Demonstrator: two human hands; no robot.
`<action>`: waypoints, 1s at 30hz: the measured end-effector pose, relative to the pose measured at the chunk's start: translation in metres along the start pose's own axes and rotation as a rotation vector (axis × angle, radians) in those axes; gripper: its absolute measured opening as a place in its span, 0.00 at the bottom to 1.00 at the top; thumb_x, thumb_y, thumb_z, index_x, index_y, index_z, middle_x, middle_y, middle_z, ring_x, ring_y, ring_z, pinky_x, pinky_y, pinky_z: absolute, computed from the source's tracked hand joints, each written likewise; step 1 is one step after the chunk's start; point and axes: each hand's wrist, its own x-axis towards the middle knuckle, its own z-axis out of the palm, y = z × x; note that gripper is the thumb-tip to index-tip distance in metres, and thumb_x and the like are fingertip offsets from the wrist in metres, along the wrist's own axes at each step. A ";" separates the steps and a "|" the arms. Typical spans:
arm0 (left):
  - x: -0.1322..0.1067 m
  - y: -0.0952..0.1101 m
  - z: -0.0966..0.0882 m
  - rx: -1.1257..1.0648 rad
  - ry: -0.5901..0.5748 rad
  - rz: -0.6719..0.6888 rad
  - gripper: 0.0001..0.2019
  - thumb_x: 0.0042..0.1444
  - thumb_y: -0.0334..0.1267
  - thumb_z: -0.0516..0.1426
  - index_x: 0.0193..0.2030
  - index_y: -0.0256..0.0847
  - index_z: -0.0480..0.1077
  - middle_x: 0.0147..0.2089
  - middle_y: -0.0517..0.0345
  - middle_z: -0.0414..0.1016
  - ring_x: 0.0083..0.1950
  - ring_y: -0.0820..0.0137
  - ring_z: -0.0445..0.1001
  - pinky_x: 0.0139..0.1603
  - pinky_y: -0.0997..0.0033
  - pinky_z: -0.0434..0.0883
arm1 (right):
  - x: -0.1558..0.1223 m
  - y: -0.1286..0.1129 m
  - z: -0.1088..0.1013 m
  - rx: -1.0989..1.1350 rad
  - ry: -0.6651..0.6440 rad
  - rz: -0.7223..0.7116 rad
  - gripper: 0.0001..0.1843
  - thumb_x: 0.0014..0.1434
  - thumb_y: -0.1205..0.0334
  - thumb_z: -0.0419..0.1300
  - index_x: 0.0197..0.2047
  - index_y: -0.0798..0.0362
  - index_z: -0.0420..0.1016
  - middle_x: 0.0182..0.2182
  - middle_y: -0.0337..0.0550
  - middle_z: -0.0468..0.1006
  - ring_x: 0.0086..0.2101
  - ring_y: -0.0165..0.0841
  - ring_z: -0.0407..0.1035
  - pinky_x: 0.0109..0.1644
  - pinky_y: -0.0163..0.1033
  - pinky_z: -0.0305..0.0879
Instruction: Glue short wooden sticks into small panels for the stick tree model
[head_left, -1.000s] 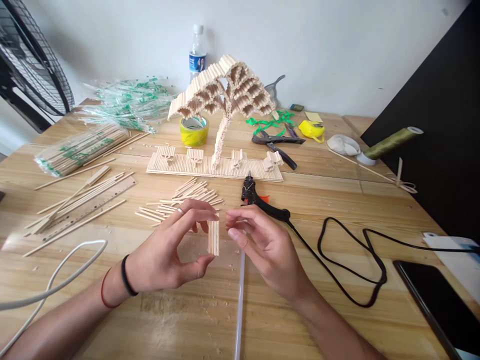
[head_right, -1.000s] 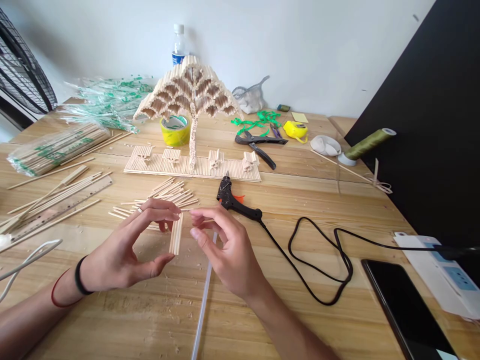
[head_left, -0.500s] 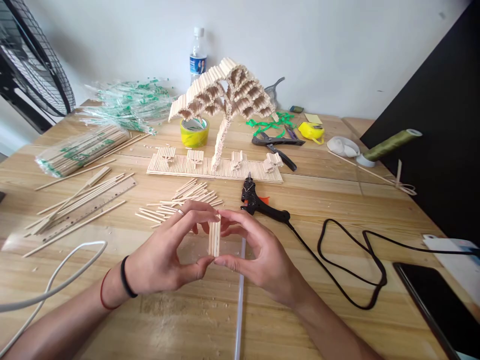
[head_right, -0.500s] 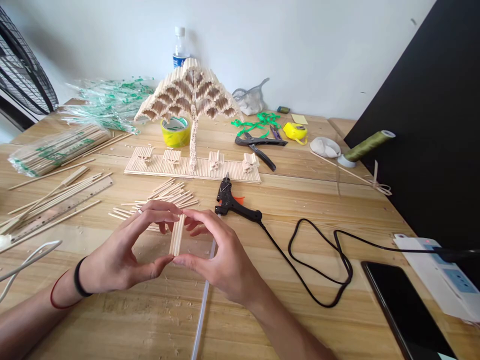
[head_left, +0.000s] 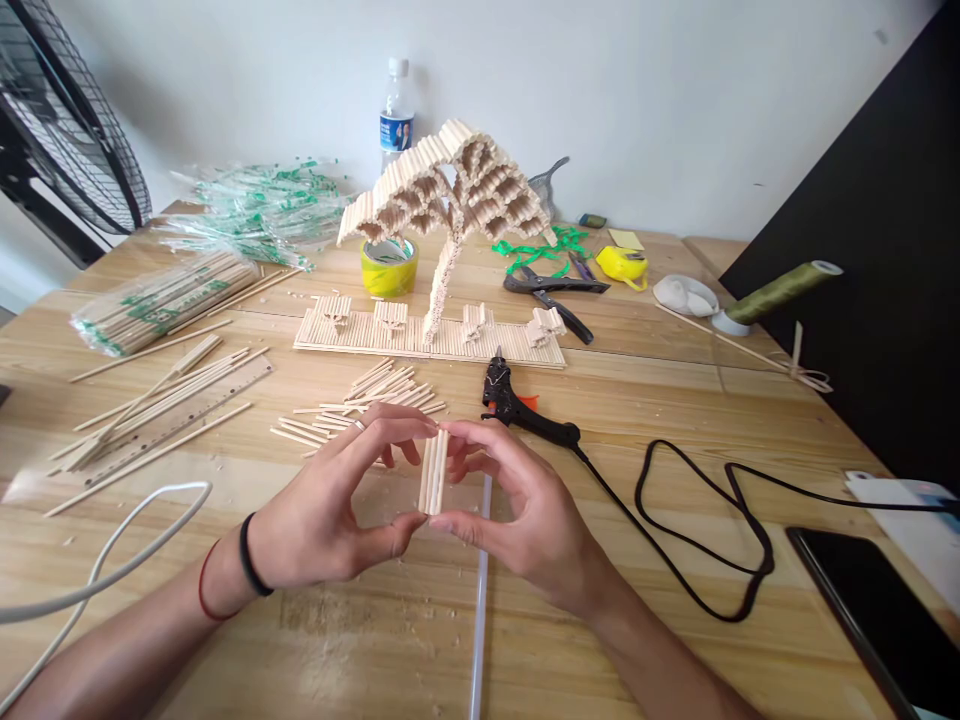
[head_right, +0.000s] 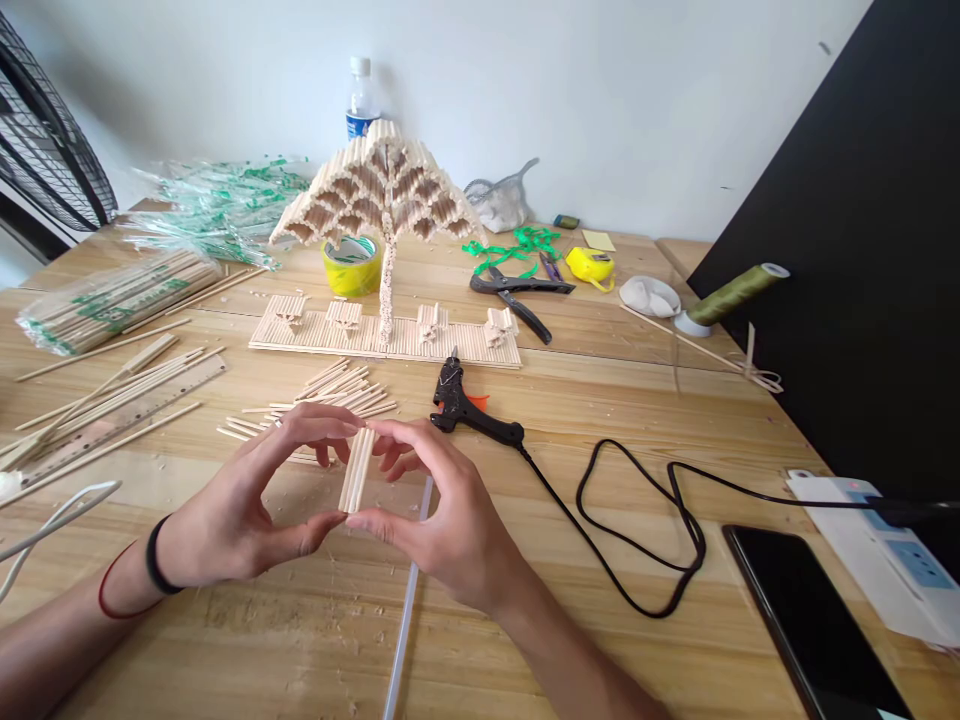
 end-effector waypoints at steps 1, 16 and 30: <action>0.000 0.000 0.000 0.001 -0.003 -0.001 0.30 0.58 0.26 0.64 0.66 0.46 0.62 0.62 0.45 0.72 0.58 0.60 0.74 0.51 0.61 0.77 | 0.000 0.000 0.000 -0.006 0.000 -0.004 0.34 0.55 0.64 0.79 0.62 0.41 0.76 0.52 0.42 0.79 0.45 0.37 0.75 0.52 0.45 0.78; -0.001 0.001 0.000 -0.006 -0.008 0.020 0.28 0.60 0.31 0.66 0.65 0.43 0.64 0.60 0.45 0.73 0.54 0.64 0.75 0.52 0.65 0.77 | -0.001 -0.003 0.000 -0.154 0.009 -0.060 0.32 0.50 0.66 0.74 0.59 0.47 0.75 0.48 0.42 0.80 0.41 0.37 0.74 0.47 0.46 0.76; -0.001 0.000 0.000 -0.012 -0.006 0.010 0.28 0.60 0.33 0.67 0.65 0.44 0.64 0.61 0.45 0.73 0.54 0.63 0.76 0.51 0.65 0.76 | -0.002 -0.002 0.001 -0.173 0.037 -0.114 0.34 0.49 0.68 0.73 0.60 0.47 0.75 0.47 0.43 0.82 0.40 0.37 0.74 0.45 0.46 0.75</action>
